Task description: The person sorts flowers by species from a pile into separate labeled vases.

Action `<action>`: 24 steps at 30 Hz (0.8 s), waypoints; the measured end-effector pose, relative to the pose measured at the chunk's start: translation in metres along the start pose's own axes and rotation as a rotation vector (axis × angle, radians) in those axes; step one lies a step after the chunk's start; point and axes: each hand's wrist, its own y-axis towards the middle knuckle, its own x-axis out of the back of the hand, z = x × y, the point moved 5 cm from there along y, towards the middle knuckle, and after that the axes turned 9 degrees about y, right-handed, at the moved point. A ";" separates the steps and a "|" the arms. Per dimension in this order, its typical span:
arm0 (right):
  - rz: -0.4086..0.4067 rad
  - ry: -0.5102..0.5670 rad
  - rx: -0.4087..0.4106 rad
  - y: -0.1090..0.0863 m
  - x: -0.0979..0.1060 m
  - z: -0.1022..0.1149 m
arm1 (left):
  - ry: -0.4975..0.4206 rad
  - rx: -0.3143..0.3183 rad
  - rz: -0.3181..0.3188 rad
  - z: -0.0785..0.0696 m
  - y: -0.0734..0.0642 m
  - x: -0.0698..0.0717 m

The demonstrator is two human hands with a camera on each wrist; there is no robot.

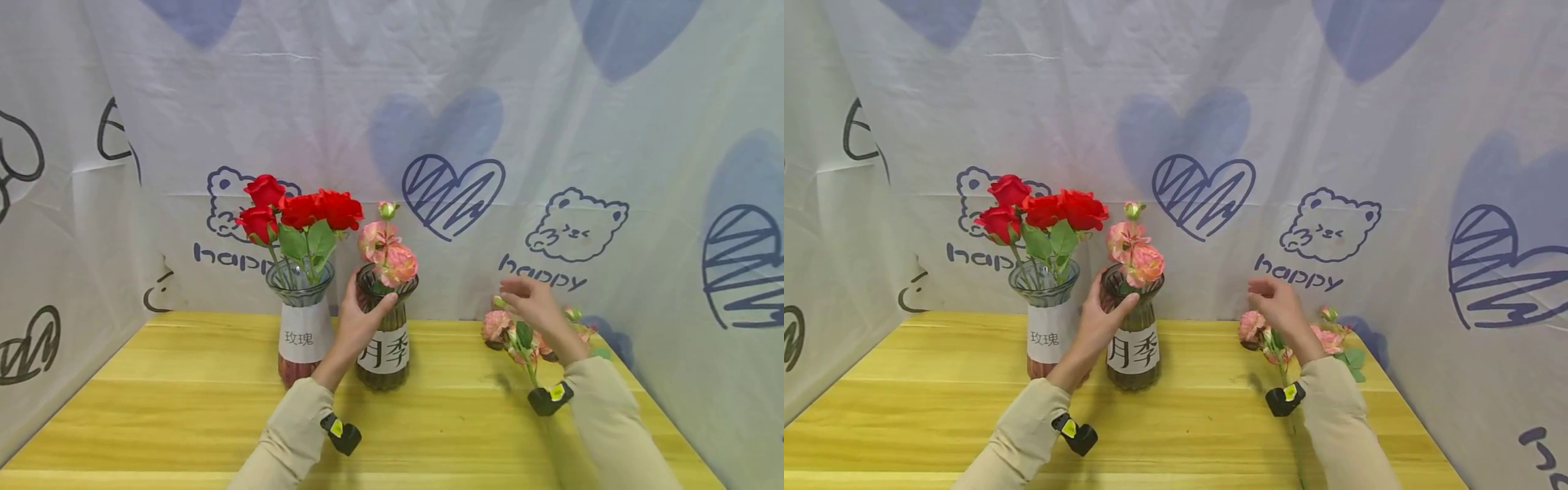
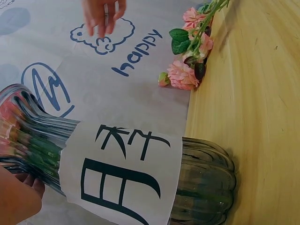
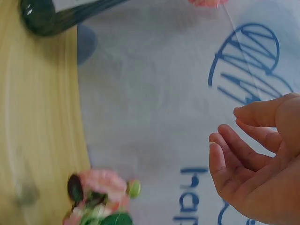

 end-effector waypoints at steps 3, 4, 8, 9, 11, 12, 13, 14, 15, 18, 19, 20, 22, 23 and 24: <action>0.001 -0.014 -0.034 -0.006 0.011 -0.013 | -0.003 -0.001 0.002 0.000 0.001 0.000; 0.001 -0.026 -0.041 -0.008 0.014 -0.017 | -0.005 -0.003 0.001 0.000 0.001 0.000; 0.003 -0.063 -0.034 -0.016 0.023 -0.034 | -0.012 -0.013 0.003 -0.001 0.000 0.001; 0.003 -0.080 -0.026 -0.018 0.025 -0.038 | -0.012 -0.014 0.005 -0.001 0.000 0.001; 0.008 -0.111 -0.029 -0.022 0.028 -0.048 | -0.014 -0.016 0.008 -0.002 0.000 0.001; 0.012 -0.117 -0.031 -0.025 0.029 -0.053 | -0.017 -0.017 0.009 -0.002 0.000 0.001; 0.015 -0.121 -0.035 -0.027 0.030 -0.058 | -0.020 -0.019 0.011 -0.002 0.000 0.001; 0.020 -0.127 -0.046 -0.030 0.031 -0.064 | -0.026 -0.019 0.016 -0.006 -0.002 0.001; 0.025 -0.132 -0.057 -0.032 0.031 -0.070 | -0.031 -0.018 0.020 -0.011 -0.004 0.002; 0.043 -0.132 -0.078 -0.038 0.032 -0.088 | -0.038 -0.020 0.028 -0.011 -0.004 0.002; 0.050 -0.143 -0.081 -0.039 0.032 -0.094 | -0.034 -0.018 0.027 -0.010 -0.003 0.002; 0.056 -0.152 -0.091 -0.040 0.033 -0.101 | -0.031 -0.014 0.025 -0.010 -0.003 0.002; 0.063 -0.155 -0.112 -0.042 0.033 -0.113 | -0.022 -0.017 0.013 0.001 0.002 0.000; 0.070 -0.149 -0.126 -0.043 0.034 -0.119 | -0.017 -0.018 0.007 0.001 0.002 0.000; 0.071 -0.142 -0.143 -0.043 0.034 -0.125 | -0.015 -0.019 0.004 0.001 0.002 0.000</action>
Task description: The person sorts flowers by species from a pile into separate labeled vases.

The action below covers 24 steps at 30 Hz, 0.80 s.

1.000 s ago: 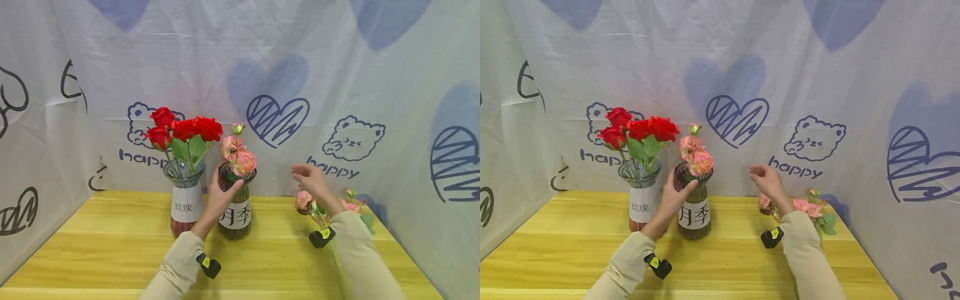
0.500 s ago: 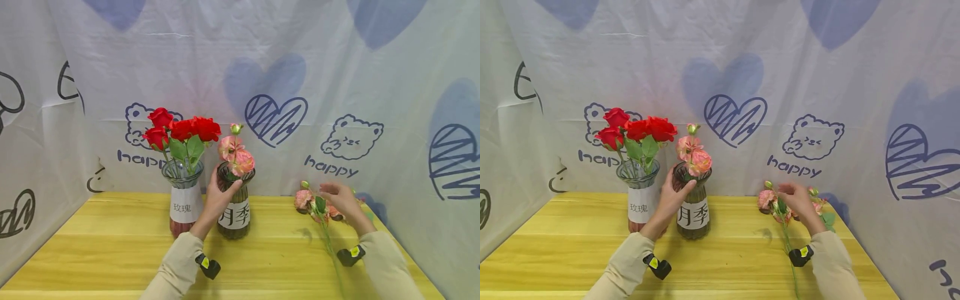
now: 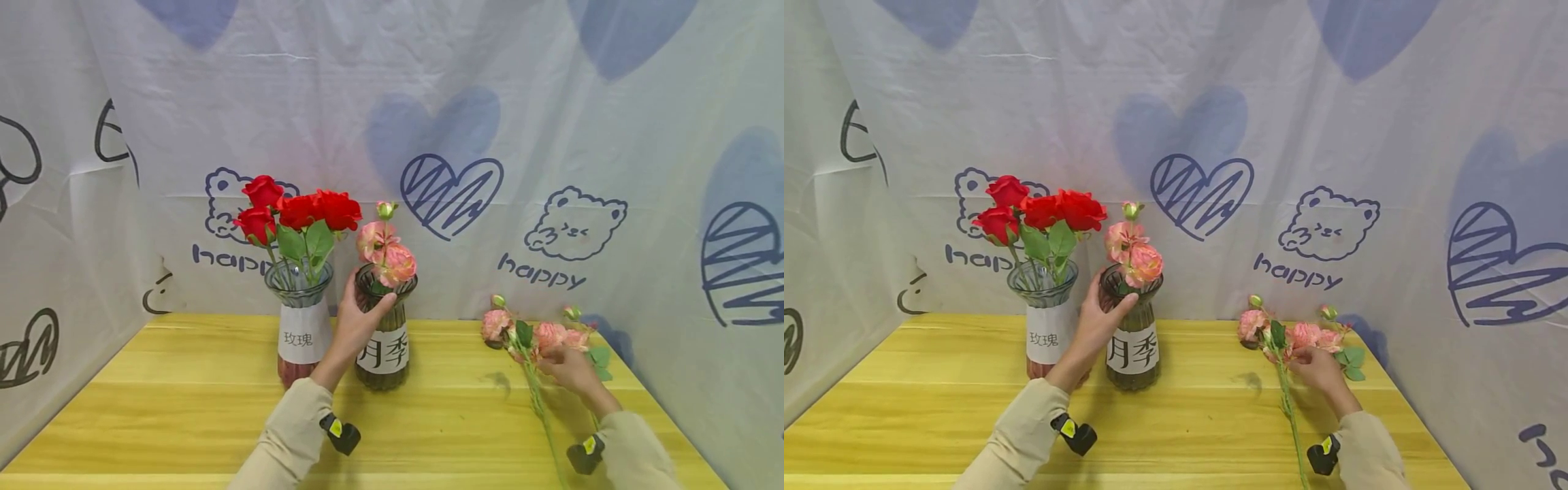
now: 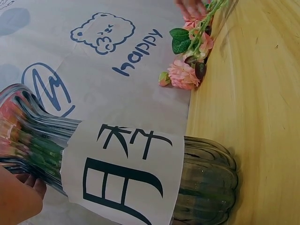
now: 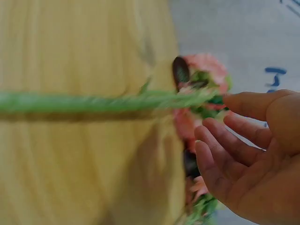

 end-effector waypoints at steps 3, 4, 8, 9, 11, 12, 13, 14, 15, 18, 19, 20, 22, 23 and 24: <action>0.022 0.055 -0.053 0.002 -0.002 -0.015 | -0.001 -0.003 -0.006 -0.001 0.000 -0.001; 0.038 0.075 -0.065 0.002 -0.002 -0.018 | -0.002 -0.006 -0.006 -0.001 0.000 -0.001; 0.079 0.105 -0.086 0.001 -0.005 -0.026 | -0.016 -0.015 -0.001 -0.003 0.000 -0.001; 0.087 0.107 -0.090 -0.001 -0.005 -0.026 | -0.020 -0.016 0.001 -0.003 0.000 -0.001; 0.122 0.094 -0.076 -0.003 -0.007 -0.026 | -0.026 -0.016 0.007 -0.003 0.001 -0.001; 0.137 0.094 -0.074 -0.004 -0.008 -0.026 | -0.028 -0.013 0.008 -0.003 0.001 -0.001; 0.154 0.094 -0.070 -0.006 -0.009 -0.026 | -0.028 -0.010 0.009 -0.003 0.002 -0.001; 0.173 0.099 -0.063 -0.007 -0.011 -0.026 | -0.028 -0.008 0.010 -0.003 0.002 -0.001; 0.186 0.103 -0.065 -0.008 -0.012 -0.026 | -0.027 -0.006 0.010 -0.003 0.002 -0.001; 0.210 0.113 -0.063 -0.009 -0.015 -0.027 | -0.021 -0.001 0.009 -0.004 0.001 -0.001; 0.214 0.116 -0.060 -0.009 -0.016 -0.027 | -0.020 0.000 0.008 -0.004 0.001 -0.001; 0.217 0.123 -0.061 -0.009 -0.017 -0.027 | -0.019 0.001 0.007 -0.003 0.001 -0.001; 0.214 0.138 -0.070 -0.009 -0.019 -0.028 | -0.017 0.004 0.005 -0.003 0.000 -0.001; 0.215 0.148 -0.072 -0.009 -0.019 -0.028 | -0.017 0.003 0.004 -0.002 0.000 -0.001; 0.221 0.163 -0.078 -0.009 -0.020 -0.029 | -0.018 0.002 0.003 -0.002 0.000 -0.001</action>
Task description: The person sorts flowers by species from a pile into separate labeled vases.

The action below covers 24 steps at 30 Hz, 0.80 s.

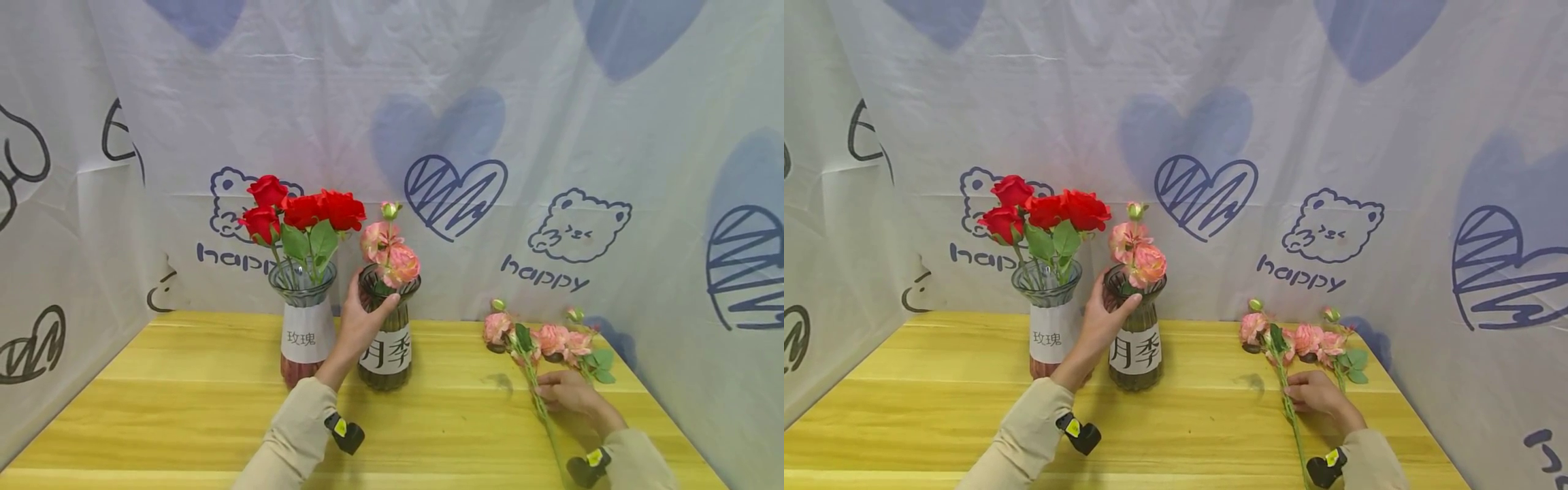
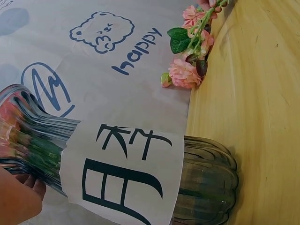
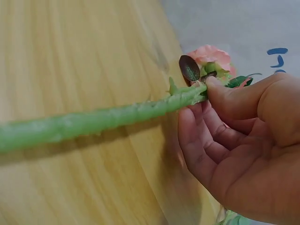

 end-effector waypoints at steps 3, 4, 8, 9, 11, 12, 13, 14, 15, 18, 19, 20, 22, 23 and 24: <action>0.004 0.067 -0.028 0.000 0.001 -0.001 | 0.003 -0.010 -0.003 -0.001 0.000 0.000; -0.001 0.090 -0.035 0.000 0.002 -0.001 | 0.003 -0.014 -0.004 -0.001 0.000 0.000; -0.013 0.189 -0.016 -0.001 0.007 0.006 | 0.006 -0.015 -0.011 -0.002 0.000 0.001; -0.024 0.211 -0.005 -0.002 0.009 0.008 | 0.006 -0.013 -0.011 -0.001 0.000 0.001; -0.021 0.266 0.021 -0.003 0.010 0.014 | 0.006 -0.011 -0.013 -0.001 0.000 0.002; -0.028 0.301 0.028 -0.003 0.011 0.016 | 0.007 -0.007 -0.014 -0.001 0.000 0.002; -0.031 0.328 0.039 -0.003 0.011 0.019 | 0.005 -0.008 -0.012 -0.001 0.000 0.002; -0.028 0.351 0.052 -0.004 0.011 0.022 | 0.004 -0.010 -0.013 -0.001 0.000 0.003; -0.029 0.385 0.059 -0.004 0.011 0.025 | 0.002 -0.011 -0.012 -0.002 0.000 0.003; -0.034 0.467 0.093 -0.003 0.011 0.034 | -0.002 -0.006 -0.007 -0.002 0.000 0.004; -0.040 0.483 0.108 -0.003 0.011 0.037 | -0.004 -0.008 -0.006 -0.003 0.000 0.004; -0.046 0.499 0.123 -0.003 0.011 0.039 | -0.004 -0.008 -0.005 -0.003 0.000 0.004; -0.075 0.518 0.148 -0.003 0.012 0.045 | -0.001 -0.006 -0.002 -0.002 0.000 0.004; -0.094 0.529 0.157 -0.003 0.013 0.047 | -0.001 -0.008 -0.001 -0.002 0.000 0.004; -0.112 0.536 0.164 -0.003 0.013 0.050 | -0.002 -0.011 -0.001 -0.002 0.000 0.003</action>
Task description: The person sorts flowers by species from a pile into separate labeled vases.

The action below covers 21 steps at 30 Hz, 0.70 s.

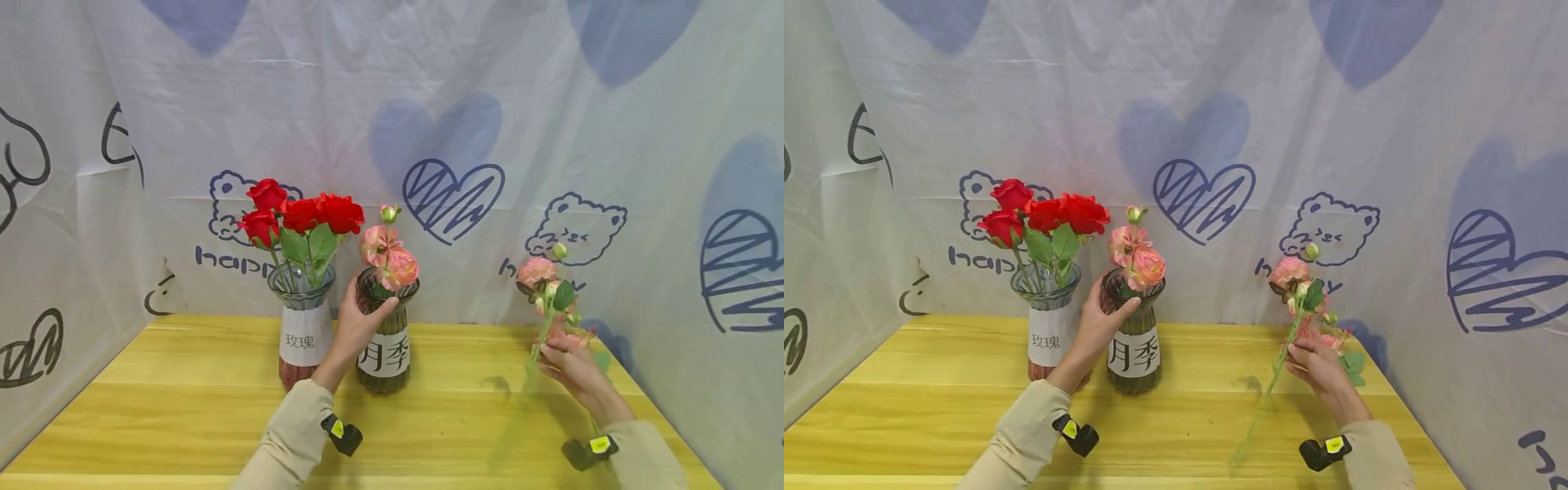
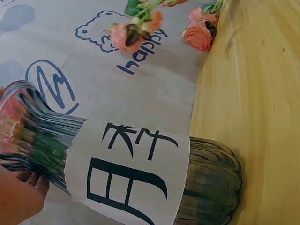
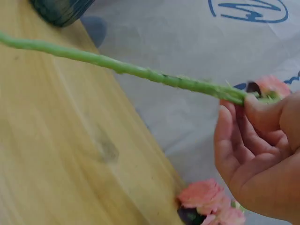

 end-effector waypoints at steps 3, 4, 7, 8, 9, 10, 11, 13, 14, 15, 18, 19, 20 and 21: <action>-0.040 0.028 0.012 0.003 -0.002 0.008 | -0.002 -0.003 0.000 0.001 0.000 0.000; -0.055 0.037 0.015 0.004 -0.003 0.010 | -0.006 -0.006 -0.001 0.001 0.000 0.000; -0.097 0.042 0.014 0.006 -0.005 0.018 | -0.009 -0.002 -0.001 0.000 0.000 0.001; -0.117 0.049 0.007 0.006 -0.006 0.021 | -0.012 0.002 0.002 -0.001 0.000 0.001; -0.142 0.059 0.002 0.007 -0.006 0.025 | -0.015 0.003 0.004 -0.001 0.000 0.001; -0.176 0.087 -0.003 0.007 -0.007 0.028 | -0.019 0.003 0.006 -0.002 0.001 0.000; -0.211 0.114 -0.009 0.008 -0.007 0.031 | -0.022 0.006 0.009 -0.003 0.001 0.000; -0.299 0.175 -0.007 0.009 -0.009 0.038 | -0.026 0.010 0.012 -0.003 0.002 0.000; -0.342 0.196 -0.006 0.009 -0.010 0.041 | -0.027 0.007 0.011 -0.002 0.002 0.001; -0.381 0.215 0.006 0.010 -0.011 0.044 | -0.026 0.007 0.010 -0.002 0.002 0.001; -0.466 0.262 0.030 0.011 -0.013 0.051 | -0.024 0.012 0.009 -0.001 0.002 0.001; -0.478 0.275 0.033 0.012 -0.013 0.053 | -0.021 0.017 0.008 -0.001 0.002 0.001; -0.485 0.287 0.038 0.013 -0.014 0.055 | -0.018 0.022 0.009 -0.001 0.002 0.001; -0.490 0.296 0.043 0.014 -0.014 0.057 | -0.015 0.028 0.010 -0.001 0.002 0.000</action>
